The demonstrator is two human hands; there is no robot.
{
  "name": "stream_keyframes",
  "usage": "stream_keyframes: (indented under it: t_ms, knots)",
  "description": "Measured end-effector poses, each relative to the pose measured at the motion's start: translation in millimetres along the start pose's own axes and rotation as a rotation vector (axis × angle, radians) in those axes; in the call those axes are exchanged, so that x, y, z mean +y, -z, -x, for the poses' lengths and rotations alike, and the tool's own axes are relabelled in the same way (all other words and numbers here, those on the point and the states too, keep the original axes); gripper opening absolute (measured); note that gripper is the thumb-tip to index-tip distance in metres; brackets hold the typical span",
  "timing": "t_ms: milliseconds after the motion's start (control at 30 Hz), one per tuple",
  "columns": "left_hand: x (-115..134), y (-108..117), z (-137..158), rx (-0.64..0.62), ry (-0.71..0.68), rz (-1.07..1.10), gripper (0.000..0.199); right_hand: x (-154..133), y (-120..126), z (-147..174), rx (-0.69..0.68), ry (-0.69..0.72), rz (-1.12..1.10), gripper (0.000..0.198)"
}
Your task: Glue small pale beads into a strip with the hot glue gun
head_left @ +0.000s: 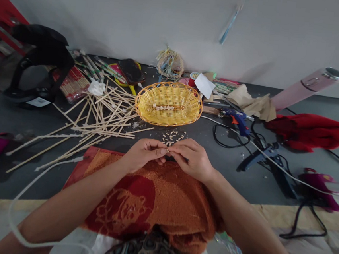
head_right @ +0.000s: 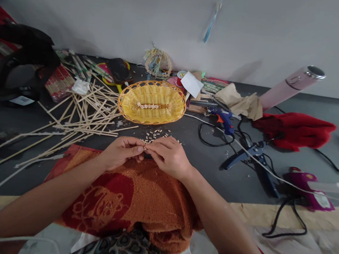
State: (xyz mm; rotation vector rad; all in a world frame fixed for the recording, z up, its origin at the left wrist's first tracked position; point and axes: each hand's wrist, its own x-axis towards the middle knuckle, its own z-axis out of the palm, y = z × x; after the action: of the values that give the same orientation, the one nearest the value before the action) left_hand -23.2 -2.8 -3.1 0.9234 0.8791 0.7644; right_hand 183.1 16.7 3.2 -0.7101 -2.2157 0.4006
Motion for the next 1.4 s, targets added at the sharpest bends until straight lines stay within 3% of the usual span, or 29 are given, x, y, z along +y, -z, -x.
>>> stream_keyframes:
  t_ms: [267, 500, 700, 1400]
  knots:
    - [-0.1, 0.7, 0.0, -0.022, -0.026, -0.028, 0.027, 0.8, -1.4, 1.1, -0.007, -0.006, -0.022, 0.015]
    - [-0.3, 1.5, 0.1, -0.038, -0.023, -0.046, 0.027, -1.3, 1.2, -0.7, -0.125, -0.117, -0.238, 0.024]
    - [0.0, 1.9, 0.2, -0.042, -0.022, -0.054, 0.028, -3.5, 0.6, -3.4, -0.063, -0.121, -0.290, 0.016]
    - [3.5, -1.6, 3.7, -0.073, -0.042, -0.038, 0.024, -7.6, -1.3, -2.5, -0.040, -0.136, -0.409, 0.013]
